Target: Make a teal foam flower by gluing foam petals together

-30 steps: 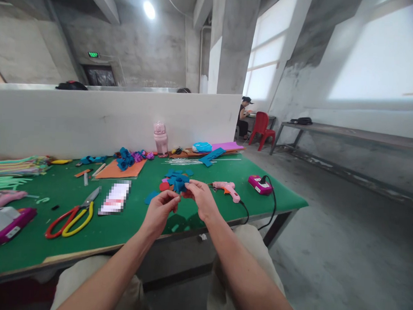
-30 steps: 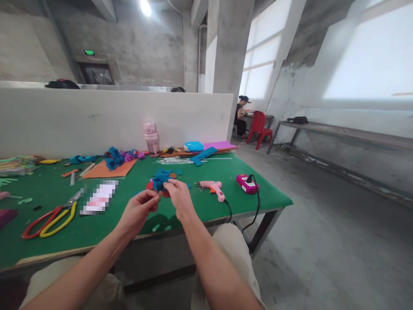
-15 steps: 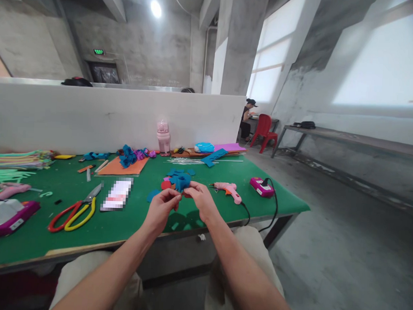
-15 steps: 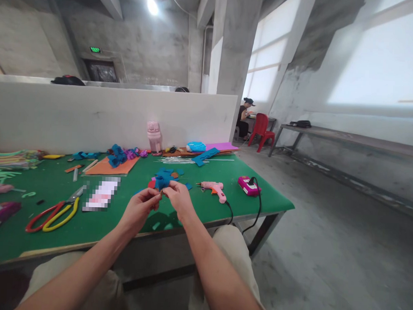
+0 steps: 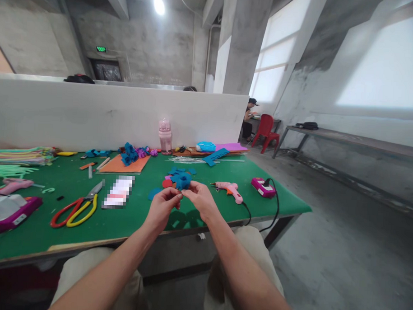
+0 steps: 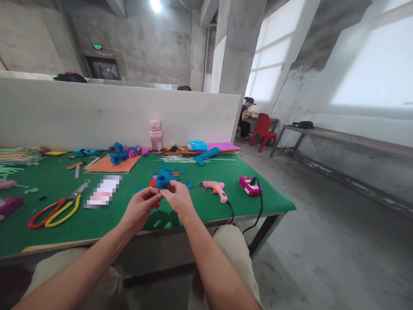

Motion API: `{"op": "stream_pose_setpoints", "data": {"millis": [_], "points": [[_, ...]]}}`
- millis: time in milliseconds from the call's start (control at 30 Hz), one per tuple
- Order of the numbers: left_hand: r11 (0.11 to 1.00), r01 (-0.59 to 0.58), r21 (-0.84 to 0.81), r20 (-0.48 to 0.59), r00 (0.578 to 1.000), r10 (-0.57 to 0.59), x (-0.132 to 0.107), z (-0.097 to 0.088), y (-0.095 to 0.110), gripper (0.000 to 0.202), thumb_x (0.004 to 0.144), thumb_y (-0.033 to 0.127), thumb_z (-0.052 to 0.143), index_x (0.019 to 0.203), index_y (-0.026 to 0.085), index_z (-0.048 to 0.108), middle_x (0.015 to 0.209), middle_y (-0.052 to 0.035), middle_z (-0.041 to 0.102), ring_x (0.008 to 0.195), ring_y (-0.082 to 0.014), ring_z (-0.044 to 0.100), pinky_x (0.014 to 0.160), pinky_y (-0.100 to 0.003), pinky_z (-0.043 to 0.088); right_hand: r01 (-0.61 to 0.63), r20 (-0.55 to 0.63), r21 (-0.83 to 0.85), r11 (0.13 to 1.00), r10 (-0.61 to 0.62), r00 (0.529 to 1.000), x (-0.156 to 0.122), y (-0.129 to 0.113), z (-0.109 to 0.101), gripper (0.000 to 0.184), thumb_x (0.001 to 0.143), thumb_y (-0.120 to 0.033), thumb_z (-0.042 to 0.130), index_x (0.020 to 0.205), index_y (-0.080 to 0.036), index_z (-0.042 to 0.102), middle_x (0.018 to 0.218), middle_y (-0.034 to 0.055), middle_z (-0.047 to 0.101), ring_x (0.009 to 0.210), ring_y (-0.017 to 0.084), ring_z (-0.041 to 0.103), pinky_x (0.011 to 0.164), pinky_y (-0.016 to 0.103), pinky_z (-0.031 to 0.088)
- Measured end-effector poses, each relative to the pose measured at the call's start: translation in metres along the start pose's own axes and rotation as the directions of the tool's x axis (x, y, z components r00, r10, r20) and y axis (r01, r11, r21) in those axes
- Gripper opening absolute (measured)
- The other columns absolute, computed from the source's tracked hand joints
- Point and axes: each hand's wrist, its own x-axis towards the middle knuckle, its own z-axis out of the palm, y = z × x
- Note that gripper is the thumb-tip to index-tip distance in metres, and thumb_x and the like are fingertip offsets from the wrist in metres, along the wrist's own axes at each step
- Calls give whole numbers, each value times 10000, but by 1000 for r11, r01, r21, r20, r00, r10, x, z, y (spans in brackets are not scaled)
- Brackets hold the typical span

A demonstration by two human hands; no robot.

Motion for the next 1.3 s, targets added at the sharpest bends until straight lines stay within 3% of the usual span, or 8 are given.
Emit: {"op": "stream_pose_setpoints", "data": {"millis": [400,733,1033,1167,1300], "points": [[996,21,-87,-6,1000,-22,-1,1,-1,180,631,270,697,649,143,571,574,31,522,491,-64,463,495,-194,376,-5,36,0,1000,5,999,-2,2,1,158,625,-233,586,754,-160,639,716,5,645,681,143,565,685,267,441],[990,61,-128,-42,997,-67,-2,4,4,229,605,305,715,636,134,566,603,23,537,502,-70,486,498,-200,413,82,59,-59,995,-79,995,1,14,-1,226,722,-288,573,886,-170,674,832,23,671,805,167,588,772,285,451],[983,90,-158,-30,995,-96,-3,4,8,220,619,301,712,663,135,575,609,25,541,498,-60,486,490,-187,393,66,16,-75,995,-65,998,4,15,-2,242,725,-352,585,834,-162,686,791,32,680,759,168,596,742,287,452],[976,118,-183,-34,991,-127,2,-4,13,229,650,328,689,749,136,613,708,-12,601,530,-59,490,484,-179,364,48,-22,-3,999,-48,999,3,8,-6,218,705,-347,606,801,-166,680,759,24,676,735,161,599,728,288,457],[979,93,-183,-37,994,-101,7,-9,13,236,645,325,694,766,130,641,706,-24,612,562,-71,496,533,-194,390,-30,24,80,996,28,999,-1,2,-3,246,672,-376,633,784,-162,681,704,22,672,697,154,601,713,292,462]]}}
